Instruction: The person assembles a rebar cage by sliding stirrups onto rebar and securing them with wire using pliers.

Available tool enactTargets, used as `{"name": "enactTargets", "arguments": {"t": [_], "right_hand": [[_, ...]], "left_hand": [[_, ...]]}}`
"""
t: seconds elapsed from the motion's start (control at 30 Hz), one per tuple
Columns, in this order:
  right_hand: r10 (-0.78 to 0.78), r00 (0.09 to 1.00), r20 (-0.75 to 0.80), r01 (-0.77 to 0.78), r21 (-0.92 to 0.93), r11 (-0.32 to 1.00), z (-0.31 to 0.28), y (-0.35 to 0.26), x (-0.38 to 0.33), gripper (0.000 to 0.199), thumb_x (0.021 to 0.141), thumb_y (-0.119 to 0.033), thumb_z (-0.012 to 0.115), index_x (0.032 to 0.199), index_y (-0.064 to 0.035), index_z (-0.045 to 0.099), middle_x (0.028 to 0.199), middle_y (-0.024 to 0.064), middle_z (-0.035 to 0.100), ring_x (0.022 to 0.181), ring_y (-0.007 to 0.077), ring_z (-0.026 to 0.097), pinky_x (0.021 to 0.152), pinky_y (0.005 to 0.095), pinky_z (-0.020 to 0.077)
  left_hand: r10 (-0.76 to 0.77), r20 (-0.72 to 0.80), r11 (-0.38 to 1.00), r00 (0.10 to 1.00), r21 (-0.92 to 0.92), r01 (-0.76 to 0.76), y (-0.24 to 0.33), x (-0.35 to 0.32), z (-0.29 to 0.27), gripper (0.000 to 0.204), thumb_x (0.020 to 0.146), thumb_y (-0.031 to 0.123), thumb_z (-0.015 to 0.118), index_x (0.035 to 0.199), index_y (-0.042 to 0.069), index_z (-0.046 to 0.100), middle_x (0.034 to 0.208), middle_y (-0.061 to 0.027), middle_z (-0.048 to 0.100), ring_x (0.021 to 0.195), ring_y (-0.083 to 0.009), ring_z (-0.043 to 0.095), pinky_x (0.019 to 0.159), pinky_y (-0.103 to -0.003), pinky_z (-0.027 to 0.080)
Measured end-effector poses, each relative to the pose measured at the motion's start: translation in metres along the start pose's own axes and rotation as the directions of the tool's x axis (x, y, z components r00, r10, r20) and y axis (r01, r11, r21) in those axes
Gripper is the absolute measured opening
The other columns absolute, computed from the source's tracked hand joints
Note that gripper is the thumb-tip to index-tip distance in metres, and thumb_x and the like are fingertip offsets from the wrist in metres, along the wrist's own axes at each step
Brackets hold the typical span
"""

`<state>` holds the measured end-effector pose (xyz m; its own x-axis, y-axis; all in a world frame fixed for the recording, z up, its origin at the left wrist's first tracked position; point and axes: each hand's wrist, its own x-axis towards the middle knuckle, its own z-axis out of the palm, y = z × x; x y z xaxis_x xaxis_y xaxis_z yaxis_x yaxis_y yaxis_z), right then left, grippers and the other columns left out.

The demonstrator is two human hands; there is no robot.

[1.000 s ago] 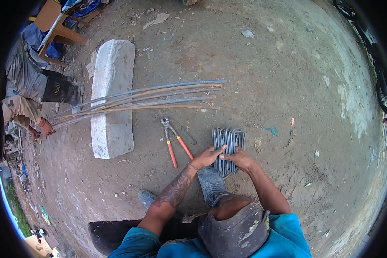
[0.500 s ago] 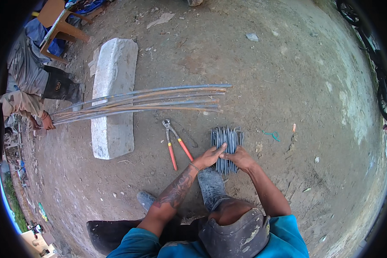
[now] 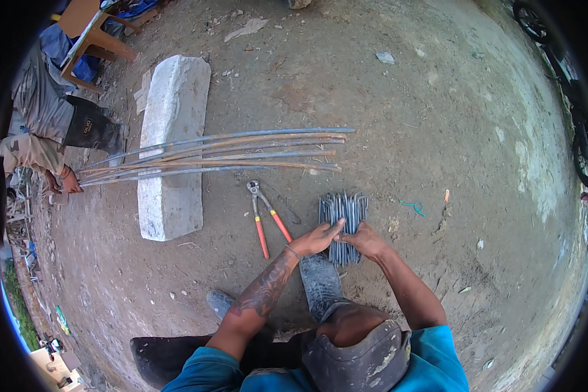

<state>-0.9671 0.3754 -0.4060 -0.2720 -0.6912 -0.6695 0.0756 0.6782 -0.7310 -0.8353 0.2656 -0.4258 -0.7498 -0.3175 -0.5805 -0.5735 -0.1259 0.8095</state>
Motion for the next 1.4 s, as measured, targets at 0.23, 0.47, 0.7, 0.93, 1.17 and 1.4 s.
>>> {"name": "enactTargets", "arguments": {"t": [0.23, 0.47, 0.7, 0.93, 1.17, 1.4], "right_hand": [[-0.03, 0.999, 0.018, 0.019, 0.446, 0.895, -0.017, -0.054, -0.035, 0.034, 0.08, -0.017, 0.07, 0.101, 0.0054, 0.055, 0.088, 0.0079, 0.062, 0.077, 0.0134, 0.06, 0.065, 0.0282, 0.0499], [-0.028, 0.987, -0.16, 0.114, 0.556, 0.823, -0.078, -0.128, -0.046, 0.032, 0.083, -0.01, 0.065, 0.109, 0.0028, 0.051, 0.094, 0.0122, 0.064, 0.082, 0.0193, 0.066, 0.074, 0.0305, 0.0562], [-0.106, 0.987, -0.12, 0.144, 0.365, 0.92, -0.068, -0.195, -0.036, 0.027, 0.085, -0.009, 0.062, 0.106, 0.0024, 0.051, 0.088, 0.0115, 0.065, 0.076, 0.0198, 0.067, 0.07, 0.0303, 0.058], [-0.099, 0.993, -0.068, 0.119, 0.438, 0.891, -0.01, -0.23, -0.03, 0.026, 0.085, -0.007, 0.061, 0.105, 0.0071, 0.053, 0.088, 0.0152, 0.066, 0.075, 0.0212, 0.068, 0.065, 0.0306, 0.0587], [0.048, 0.999, -0.015, -0.032, 0.548, 0.836, 0.026, -0.251, -0.005, 0.018, 0.09, -0.008, 0.054, 0.1, 0.0069, 0.057, 0.086, 0.0134, 0.066, 0.072, 0.0212, 0.068, 0.064, 0.0305, 0.06], [0.028, 1.0, 0.008, -0.028, 0.539, 0.842, 0.022, -0.242, 0.004, 0.015, 0.089, -0.007, 0.055, 0.1, 0.003, 0.057, 0.086, 0.0118, 0.066, 0.073, 0.021, 0.067, 0.066, 0.0326, 0.0596]], "left_hand": [[0.083, 0.133, 0.995, 0.988, -0.06, -0.075, 0.058, -0.004, -0.01, 0.066, 0.093, 0.056, 0.038, 0.074, -0.005, 0.054, 0.067, -0.0077, 0.05, 0.068, -0.0144, 0.044, 0.063, -0.035, 0.04], [0.266, -0.409, 0.897, 0.873, -0.225, -0.379, 0.075, -0.032, -0.029, 0.039, 0.096, 0.031, 0.045, 0.101, -0.006, 0.058, 0.096, -0.0138, 0.064, 0.089, -0.0192, 0.06, 0.079, -0.031, 0.047], [0.168, -0.632, 0.577, 0.756, -0.559, -0.596, 0.069, -0.049, -0.081, 0.043, 0.096, 0.029, 0.039, 0.118, -0.007, 0.046, 0.112, -0.0213, 0.057, 0.106, -0.0278, 0.057, 0.091, -0.037, 0.043], [0.086, -0.745, 0.41, 0.661, -0.578, -0.705, 0.056, -0.068, -0.128, 0.056, 0.098, 0.038, 0.027, 0.13, -0.007, 0.036, 0.124, -0.0225, 0.05, 0.117, -0.0318, 0.049, 0.098, -0.041, 0.037], [0.161, -0.661, 0.375, 0.733, -0.646, -0.665, 0.055, -0.079, -0.142, 0.057, 0.097, 0.038, 0.033, 0.131, -0.007, 0.035, 0.128, -0.0232, 0.047, 0.119, -0.0321, 0.048, 0.099, -0.041, 0.037], [0.17, -0.577, 0.861, 0.799, -0.307, -0.405, 0.088, -0.108, -0.126, 0.053, 0.091, 0.041, 0.052, 0.11, -0.008, 0.055, 0.102, -0.0203, 0.063, 0.096, -0.0276, 0.062, 0.086, -0.035, 0.047]]}}
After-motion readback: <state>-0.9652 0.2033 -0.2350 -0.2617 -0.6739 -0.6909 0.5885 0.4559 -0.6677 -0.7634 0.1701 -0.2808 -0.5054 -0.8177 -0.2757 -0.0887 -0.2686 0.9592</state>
